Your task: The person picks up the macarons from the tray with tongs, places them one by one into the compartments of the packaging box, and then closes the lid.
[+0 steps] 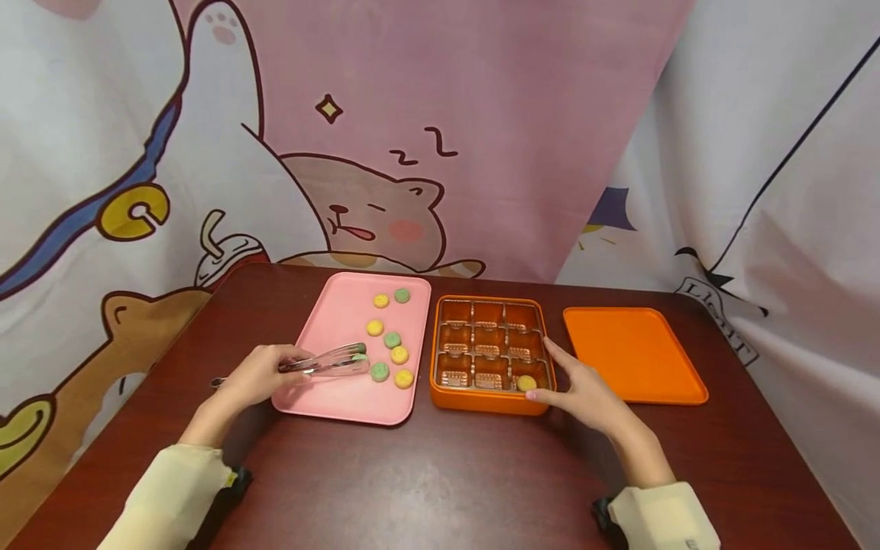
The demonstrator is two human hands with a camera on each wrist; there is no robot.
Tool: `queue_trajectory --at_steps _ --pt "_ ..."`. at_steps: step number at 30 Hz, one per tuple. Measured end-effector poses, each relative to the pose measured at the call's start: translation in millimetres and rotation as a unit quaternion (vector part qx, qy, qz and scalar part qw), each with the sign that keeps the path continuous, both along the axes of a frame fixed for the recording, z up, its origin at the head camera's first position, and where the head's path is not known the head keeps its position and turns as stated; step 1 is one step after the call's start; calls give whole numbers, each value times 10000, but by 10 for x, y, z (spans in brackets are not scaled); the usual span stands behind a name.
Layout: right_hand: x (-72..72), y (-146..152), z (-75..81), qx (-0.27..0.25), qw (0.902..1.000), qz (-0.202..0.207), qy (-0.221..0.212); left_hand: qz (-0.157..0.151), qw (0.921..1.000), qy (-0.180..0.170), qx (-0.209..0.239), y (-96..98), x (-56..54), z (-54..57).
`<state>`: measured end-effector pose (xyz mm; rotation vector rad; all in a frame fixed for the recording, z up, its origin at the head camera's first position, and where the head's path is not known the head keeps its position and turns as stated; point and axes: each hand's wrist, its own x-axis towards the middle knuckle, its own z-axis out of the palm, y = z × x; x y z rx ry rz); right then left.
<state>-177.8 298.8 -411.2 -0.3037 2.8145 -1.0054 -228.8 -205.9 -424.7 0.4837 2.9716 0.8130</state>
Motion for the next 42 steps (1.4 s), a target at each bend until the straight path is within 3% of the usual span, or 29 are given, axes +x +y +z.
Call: queue_trajectory --at_steps 17,42 --pt "8 31 -8 -17 10000 7 -55 183 9995 -254 -55 21 -95 -8" --pt "-11 24 9 57 10000 5 -24 426 9973 -471 358 -5 -120 25"
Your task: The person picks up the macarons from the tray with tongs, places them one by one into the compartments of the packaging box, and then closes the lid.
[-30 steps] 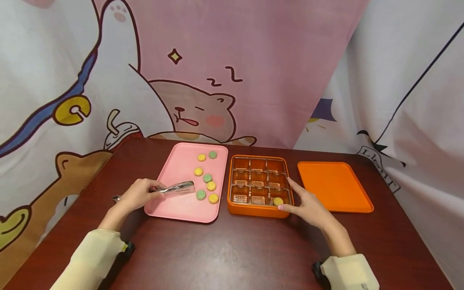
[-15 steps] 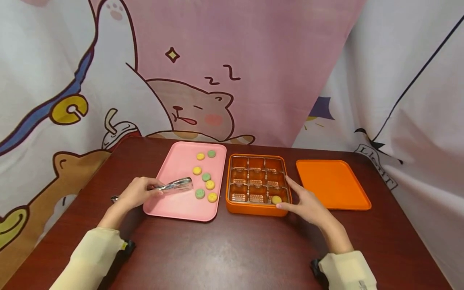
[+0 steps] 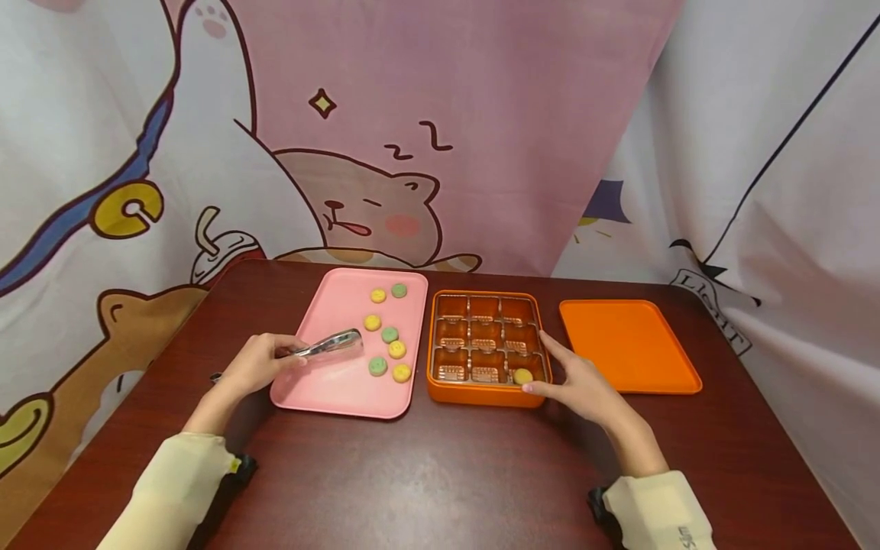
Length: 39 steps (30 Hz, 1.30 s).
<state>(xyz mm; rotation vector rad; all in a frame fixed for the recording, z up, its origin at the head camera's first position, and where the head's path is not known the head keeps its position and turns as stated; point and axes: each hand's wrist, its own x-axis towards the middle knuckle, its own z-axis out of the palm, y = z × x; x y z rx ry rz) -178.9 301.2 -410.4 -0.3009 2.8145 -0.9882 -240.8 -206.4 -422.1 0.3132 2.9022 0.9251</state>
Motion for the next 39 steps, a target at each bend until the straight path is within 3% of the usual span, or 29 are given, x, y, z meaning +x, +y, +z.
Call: queue_trajectory --at_steps 21,39 --pt "-12 -5 17 -21 9999 -39 -147 -172 9977 632 198 112 -35 129" --pt "11 -17 8 27 9999 -97 -137 -226 9983 407 357 294 -56 218"
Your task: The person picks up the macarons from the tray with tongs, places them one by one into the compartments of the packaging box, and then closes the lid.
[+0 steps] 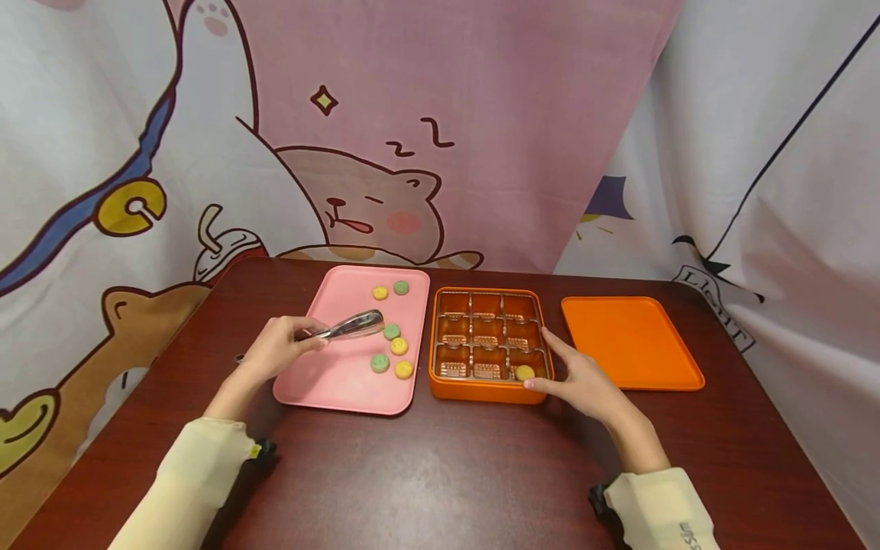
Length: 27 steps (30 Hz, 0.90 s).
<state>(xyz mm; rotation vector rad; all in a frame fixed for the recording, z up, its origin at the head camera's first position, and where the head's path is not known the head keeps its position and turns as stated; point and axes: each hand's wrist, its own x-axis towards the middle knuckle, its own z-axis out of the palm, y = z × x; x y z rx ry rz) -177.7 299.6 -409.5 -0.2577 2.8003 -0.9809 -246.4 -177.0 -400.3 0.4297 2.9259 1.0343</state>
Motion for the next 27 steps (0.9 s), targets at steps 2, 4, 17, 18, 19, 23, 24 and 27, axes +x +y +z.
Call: queue_trajectory --at_steps 2,4,17,18,19,23,24,27 --pt "1 -1 1 -7 10000 3 -12 -1 10000 -18 27 29 -2 15" --pt "3 -3 4 -15 10000 10 -26 -13 10000 -5 38 60 -4 32" --pt "10 2 -6 -12 9999 81 121 -233 9994 227 130 288 -41 126" --pt "10 2 -8 -12 9999 85 122 -242 9994 210 140 307 -43 135" --pt "10 3 -9 -21 9999 87 120 -245 9994 198 149 327 -45 145" --pt "12 1 -6 -45 9999 96 108 -277 9993 165 170 408 -54 179" --pt "13 0 -6 -38 9999 94 111 -293 9993 161 181 427 -57 185" --pt "18 -1 -7 -18 9999 83 115 -368 9989 184 228 482 -71 197"
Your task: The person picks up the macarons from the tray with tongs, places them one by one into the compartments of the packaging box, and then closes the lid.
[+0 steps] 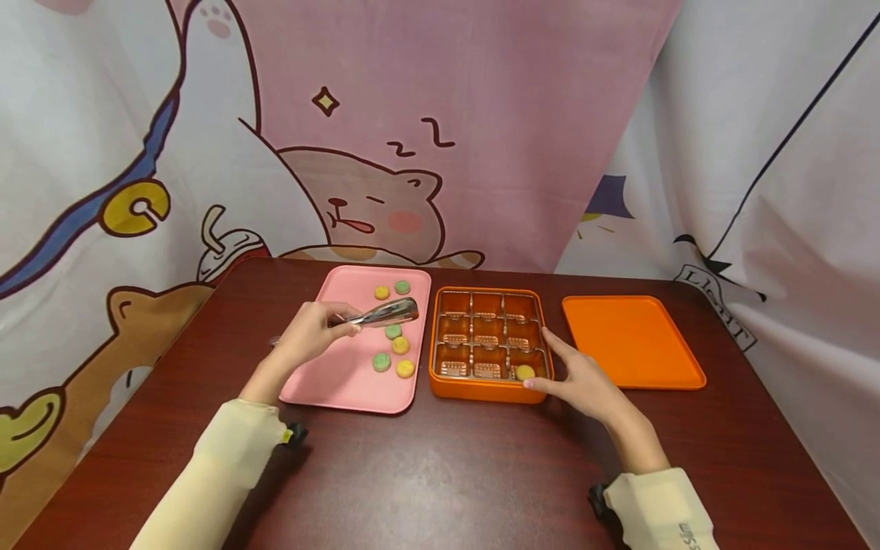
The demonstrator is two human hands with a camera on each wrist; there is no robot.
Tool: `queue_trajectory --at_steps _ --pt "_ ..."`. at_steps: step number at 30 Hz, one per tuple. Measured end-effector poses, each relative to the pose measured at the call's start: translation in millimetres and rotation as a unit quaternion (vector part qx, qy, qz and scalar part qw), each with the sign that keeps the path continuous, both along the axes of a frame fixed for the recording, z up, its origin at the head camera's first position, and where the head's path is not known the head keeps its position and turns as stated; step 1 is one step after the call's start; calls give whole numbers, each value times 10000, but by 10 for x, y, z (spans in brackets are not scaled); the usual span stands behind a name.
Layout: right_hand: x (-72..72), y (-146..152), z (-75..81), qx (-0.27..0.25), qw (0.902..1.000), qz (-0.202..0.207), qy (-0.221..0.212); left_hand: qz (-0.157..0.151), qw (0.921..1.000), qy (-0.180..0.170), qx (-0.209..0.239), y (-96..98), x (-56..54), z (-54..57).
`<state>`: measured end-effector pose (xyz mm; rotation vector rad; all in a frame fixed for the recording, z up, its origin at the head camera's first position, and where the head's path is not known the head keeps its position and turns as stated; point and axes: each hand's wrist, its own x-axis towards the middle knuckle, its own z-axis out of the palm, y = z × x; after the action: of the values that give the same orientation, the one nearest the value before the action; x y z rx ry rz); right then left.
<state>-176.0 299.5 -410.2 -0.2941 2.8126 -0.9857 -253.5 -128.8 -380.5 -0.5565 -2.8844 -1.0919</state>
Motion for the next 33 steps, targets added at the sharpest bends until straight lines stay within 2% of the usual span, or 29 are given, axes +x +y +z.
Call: queue_trajectory --at_steps 6,9,17,33 --pt "4 1 -4 27 10000 -16 7 -69 9996 265 -99 108 -31 20" --pt "8 2 -3 43 10000 -14 15 -99 9995 283 -111 166 -39 38" --pt "7 6 -3 48 10000 -12 8 -305 9991 277 25 328 -59 73" --pt "1 9 -6 43 10000 7 56 -485 9987 120 34 647 -114 114"
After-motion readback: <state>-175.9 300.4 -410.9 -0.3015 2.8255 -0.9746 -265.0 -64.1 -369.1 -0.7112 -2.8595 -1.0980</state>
